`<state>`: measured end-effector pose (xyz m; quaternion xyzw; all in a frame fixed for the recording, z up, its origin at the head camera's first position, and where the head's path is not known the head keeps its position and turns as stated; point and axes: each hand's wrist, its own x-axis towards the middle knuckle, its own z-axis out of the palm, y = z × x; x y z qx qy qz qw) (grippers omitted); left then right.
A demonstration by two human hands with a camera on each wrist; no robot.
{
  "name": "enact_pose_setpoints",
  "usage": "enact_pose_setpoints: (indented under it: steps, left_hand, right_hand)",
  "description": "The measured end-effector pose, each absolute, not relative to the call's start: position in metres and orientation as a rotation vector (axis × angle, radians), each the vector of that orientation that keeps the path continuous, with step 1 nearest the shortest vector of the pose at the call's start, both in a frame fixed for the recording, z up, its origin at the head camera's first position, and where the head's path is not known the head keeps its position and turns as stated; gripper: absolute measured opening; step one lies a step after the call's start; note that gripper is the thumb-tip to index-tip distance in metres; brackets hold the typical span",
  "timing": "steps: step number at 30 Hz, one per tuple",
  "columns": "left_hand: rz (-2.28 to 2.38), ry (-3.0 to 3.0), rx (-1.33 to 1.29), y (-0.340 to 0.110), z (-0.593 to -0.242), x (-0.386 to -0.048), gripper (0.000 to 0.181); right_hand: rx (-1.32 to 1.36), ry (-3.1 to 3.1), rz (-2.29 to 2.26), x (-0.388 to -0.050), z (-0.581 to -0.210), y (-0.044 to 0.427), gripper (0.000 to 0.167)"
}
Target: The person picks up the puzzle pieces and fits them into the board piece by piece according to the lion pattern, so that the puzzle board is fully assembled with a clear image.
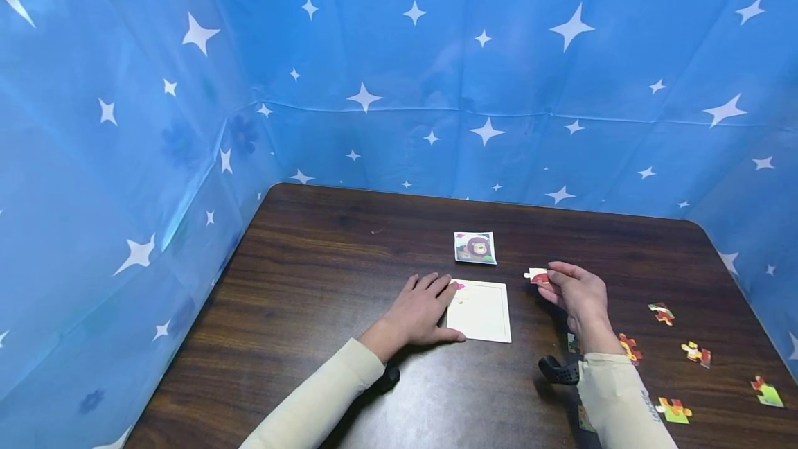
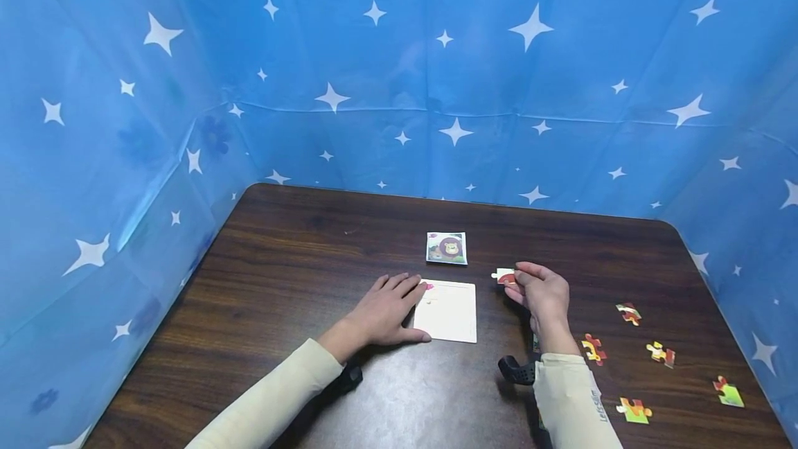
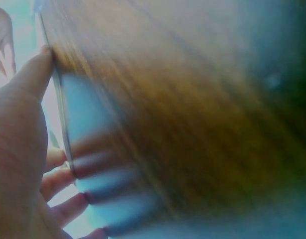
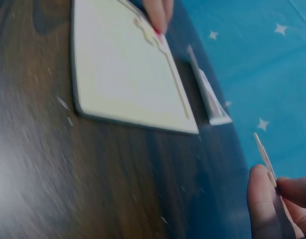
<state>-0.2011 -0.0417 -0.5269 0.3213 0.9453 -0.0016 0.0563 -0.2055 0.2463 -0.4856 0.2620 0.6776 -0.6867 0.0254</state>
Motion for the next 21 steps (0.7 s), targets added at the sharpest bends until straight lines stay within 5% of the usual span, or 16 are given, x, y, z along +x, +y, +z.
enact_pose_setpoints:
  steps: [21]
  left_hand:
    - [-0.030,2.860,0.939,-0.041,-0.529,-0.201,0.097]
  right_hand:
    - [0.737,2.134,-2.018,-0.207,-0.508,0.180,0.030]
